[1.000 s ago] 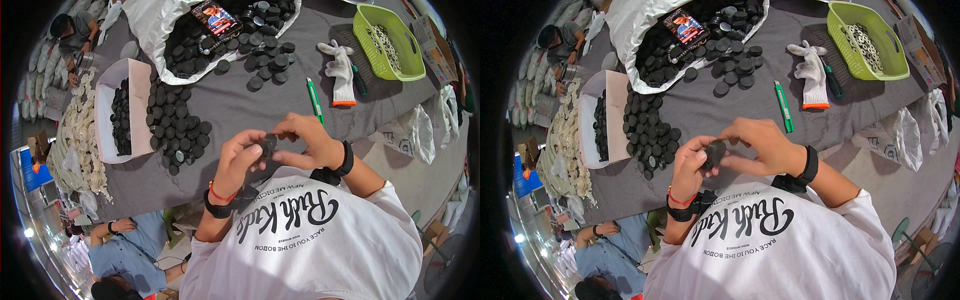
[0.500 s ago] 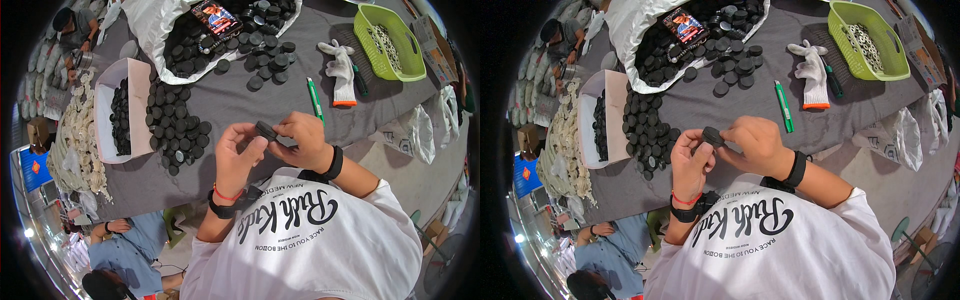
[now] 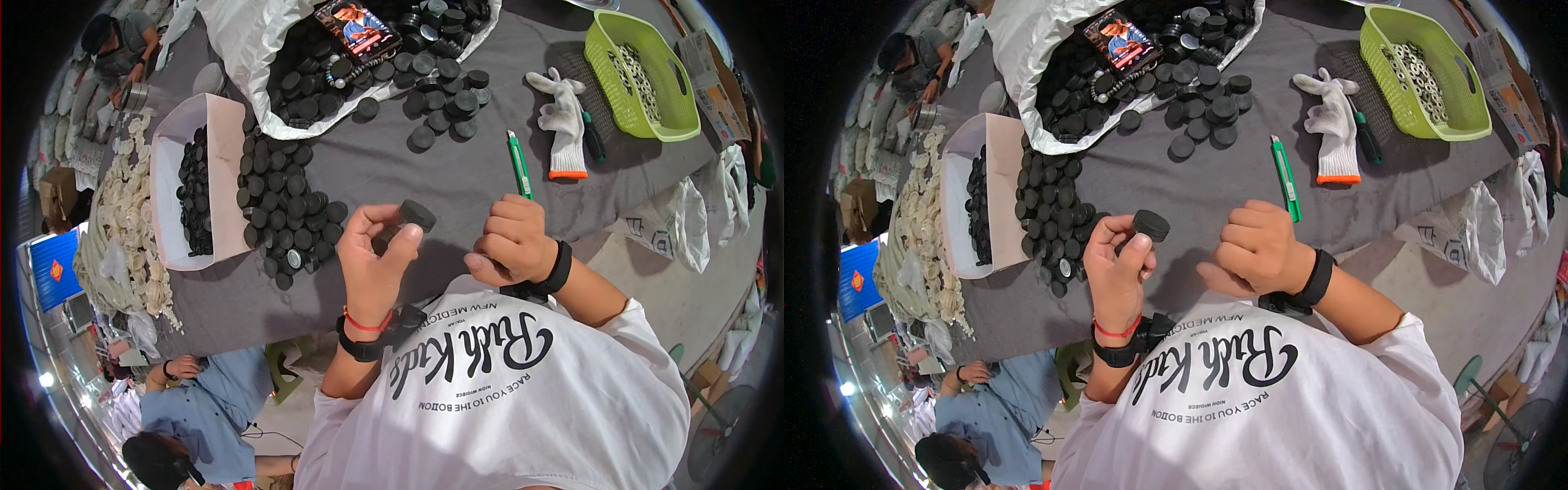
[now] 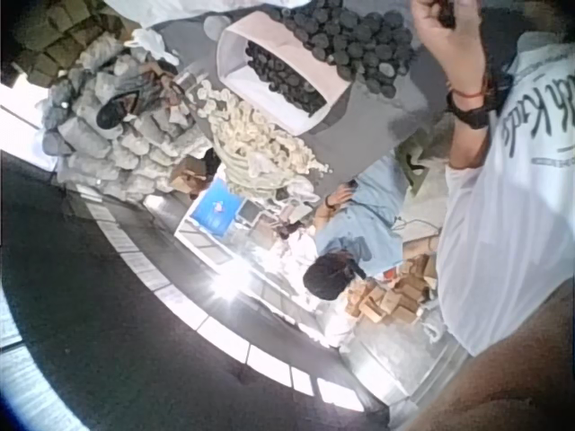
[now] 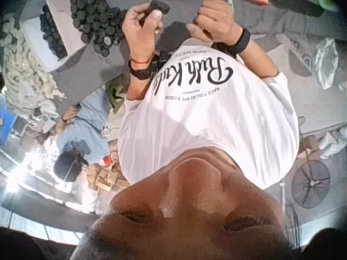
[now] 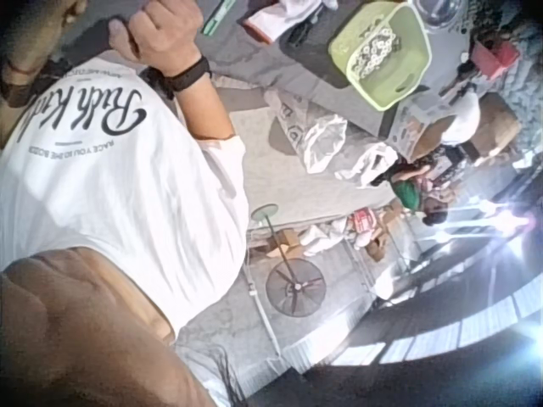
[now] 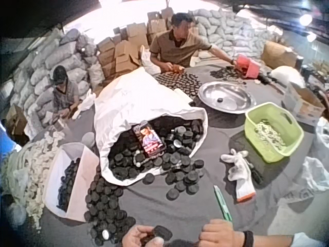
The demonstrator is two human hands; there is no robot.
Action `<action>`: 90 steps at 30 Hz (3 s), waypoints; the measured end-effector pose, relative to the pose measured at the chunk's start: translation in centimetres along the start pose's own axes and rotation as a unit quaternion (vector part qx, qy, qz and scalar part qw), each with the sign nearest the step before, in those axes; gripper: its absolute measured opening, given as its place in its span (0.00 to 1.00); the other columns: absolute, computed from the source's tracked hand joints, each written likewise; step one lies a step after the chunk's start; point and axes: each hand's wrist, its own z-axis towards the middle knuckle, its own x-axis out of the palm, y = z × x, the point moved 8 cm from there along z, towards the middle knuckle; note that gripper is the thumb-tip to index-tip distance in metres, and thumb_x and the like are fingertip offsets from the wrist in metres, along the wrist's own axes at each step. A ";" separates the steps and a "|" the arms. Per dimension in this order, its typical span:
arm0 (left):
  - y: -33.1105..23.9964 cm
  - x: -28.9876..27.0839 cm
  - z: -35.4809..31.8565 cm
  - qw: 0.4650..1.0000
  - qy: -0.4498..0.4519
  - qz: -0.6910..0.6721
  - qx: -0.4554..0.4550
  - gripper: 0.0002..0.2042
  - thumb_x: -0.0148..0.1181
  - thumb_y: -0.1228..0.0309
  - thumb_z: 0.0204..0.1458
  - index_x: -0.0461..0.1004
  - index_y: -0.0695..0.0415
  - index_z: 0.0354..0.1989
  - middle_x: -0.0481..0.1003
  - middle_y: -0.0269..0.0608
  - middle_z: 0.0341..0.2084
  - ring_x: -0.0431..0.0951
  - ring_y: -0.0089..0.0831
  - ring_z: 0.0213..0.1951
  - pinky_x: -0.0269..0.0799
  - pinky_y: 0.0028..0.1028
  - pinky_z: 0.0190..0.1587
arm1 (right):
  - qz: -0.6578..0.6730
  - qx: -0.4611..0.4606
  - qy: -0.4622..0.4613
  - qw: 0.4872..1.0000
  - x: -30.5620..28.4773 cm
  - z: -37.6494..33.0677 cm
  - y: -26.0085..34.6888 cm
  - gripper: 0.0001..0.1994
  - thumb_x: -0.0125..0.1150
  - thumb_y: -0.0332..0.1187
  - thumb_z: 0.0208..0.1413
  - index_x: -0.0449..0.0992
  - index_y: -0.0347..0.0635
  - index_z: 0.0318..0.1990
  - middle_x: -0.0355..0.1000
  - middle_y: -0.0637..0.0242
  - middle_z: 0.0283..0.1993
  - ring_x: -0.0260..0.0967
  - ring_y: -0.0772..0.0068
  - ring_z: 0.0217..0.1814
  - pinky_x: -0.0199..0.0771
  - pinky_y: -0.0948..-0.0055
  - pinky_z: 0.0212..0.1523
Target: Inspecting and sorting black plastic caps or covers at a manufacturing workstation.
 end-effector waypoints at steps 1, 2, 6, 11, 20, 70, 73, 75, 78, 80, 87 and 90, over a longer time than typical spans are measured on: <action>0.0 0.0 0.1 1.000 0.002 0.000 0.003 0.11 0.58 0.76 0.49 0.68 0.64 0.40 0.72 0.38 0.28 0.67 0.17 0.20 0.58 0.16 0.20 | 0.000 0.007 -0.012 1.000 -0.1 0.1 -0.2 0.17 0.69 0.35 0.34 0.61 0.47 0.15 0.51 0.72 0.14 0.51 0.72 0.15 0.47 0.73 0.16; 0.0 0.0 0.2 1.000 0.004 -0.001 0.006 0.11 0.58 0.76 0.49 0.68 0.64 0.40 0.72 0.38 0.27 0.67 0.17 0.20 0.58 0.16 0.20 | 0.001 0.015 -0.023 1.000 -0.2 0.1 -0.4 0.21 0.69 0.34 0.34 0.55 0.48 0.13 0.49 0.72 0.13 0.50 0.72 0.14 0.45 0.72 0.16; 0.0 0.1 0.6 1.000 0.009 -0.004 0.002 0.10 0.58 0.78 0.49 0.68 0.64 0.39 0.72 0.37 0.27 0.67 0.16 0.20 0.59 0.17 0.21 | -0.001 0.022 -0.028 0.999 0.1 0.1 -0.7 0.20 0.69 0.34 0.34 0.58 0.47 0.13 0.50 0.71 0.14 0.50 0.71 0.14 0.47 0.72 0.16; 0.7 1.4 0.8 0.970 0.121 -0.207 -0.039 0.17 0.50 0.65 0.54 0.64 0.62 0.49 0.71 0.45 0.34 0.71 0.24 0.26 0.63 0.18 0.22 | -0.099 0.255 0.022 0.962 2.7 -1.1 -7.4 0.11 0.65 0.34 0.43 0.69 0.40 0.28 0.64 0.63 0.25 0.67 0.58 0.25 0.63 0.62 0.22; 2.7 0.8 1.0 0.938 0.195 -0.282 -0.059 0.14 0.43 0.60 0.63 0.67 0.59 0.37 0.68 0.43 0.40 0.69 0.22 0.27 0.59 0.16 0.18 | -0.227 0.368 0.094 0.897 4.6 -2.1 -14.3 0.17 0.64 0.39 0.48 0.70 0.37 0.40 0.67 0.58 0.36 0.71 0.58 0.35 0.73 0.64 0.33; 1.0 2.8 -1.1 0.964 0.222 -0.091 -0.112 0.11 0.56 0.71 0.54 0.74 0.65 0.41 0.74 0.36 0.30 0.71 0.19 0.29 0.67 0.19 0.34 | 0.269 0.235 0.066 0.932 0.5 1.0 -2.3 0.13 0.66 0.33 0.43 0.74 0.37 0.37 0.68 0.67 0.24 0.65 0.69 0.19 0.64 0.73 0.21; 0.9 3.1 -1.1 0.970 0.218 -0.057 -0.090 0.11 0.54 0.69 0.56 0.74 0.65 0.42 0.74 0.35 0.30 0.71 0.19 0.28 0.67 0.19 0.32 | 0.162 0.191 -0.004 0.968 -0.4 1.0 -2.3 0.12 0.68 0.31 0.41 0.73 0.39 0.33 0.68 0.66 0.24 0.66 0.68 0.20 0.63 0.72 0.20; 1.1 3.3 -1.2 0.973 0.215 -0.023 -0.083 0.11 0.53 0.69 0.57 0.74 0.65 0.41 0.74 0.35 0.30 0.71 0.19 0.28 0.66 0.19 0.32 | 0.131 0.156 -0.026 0.979 -0.3 1.2 -1.7 0.13 0.70 0.31 0.39 0.72 0.40 0.31 0.67 0.66 0.24 0.66 0.67 0.20 0.63 0.72 0.20; 1.0 3.2 -1.1 0.979 0.189 -0.040 -0.069 0.11 0.54 0.69 0.57 0.74 0.64 0.40 0.74 0.34 0.30 0.71 0.18 0.27 0.66 0.19 0.32 | 0.086 0.112 -0.052 0.989 -0.4 1.4 -1.0 0.15 0.72 0.30 0.35 0.71 0.42 0.30 0.67 0.66 0.23 0.66 0.65 0.20 0.63 0.70 0.20; 0.4 2.9 -1.0 0.984 0.169 -0.028 -0.049 0.10 0.55 0.69 0.55 0.74 0.64 0.39 0.75 0.33 0.30 0.71 0.18 0.27 0.66 0.19 0.32 | 0.071 0.103 -0.055 0.991 -0.5 1.3 -0.9 0.16 0.73 0.30 0.33 0.71 0.43 0.30 0.66 0.66 0.23 0.66 0.65 0.20 0.64 0.70 0.20; 0.2 2.2 -1.1 0.987 0.146 0.067 -0.016 0.14 0.53 0.65 0.54 0.75 0.65 0.37 0.74 0.34 0.26 0.71 0.20 0.26 0.66 0.20 0.31 | 0.051 0.054 0.005 0.997 -1.0 2.0 0.3 0.15 0.71 0.33 0.34 0.71 0.43 0.30 0.63 0.69 0.21 0.62 0.67 0.18 0.59 0.71 0.18; -0.2 1.9 -1.0 0.984 0.126 0.125 -0.007 0.14 0.53 0.66 0.53 0.75 0.66 0.37 0.74 0.34 0.25 0.71 0.19 0.26 0.65 0.20 0.31 | 0.067 0.006 0.027 0.997 -1.8 1.1 0.3 0.11 0.69 0.33 0.35 0.71 0.44 0.26 0.58 0.70 0.18 0.57 0.69 0.16 0.55 0.72 0.17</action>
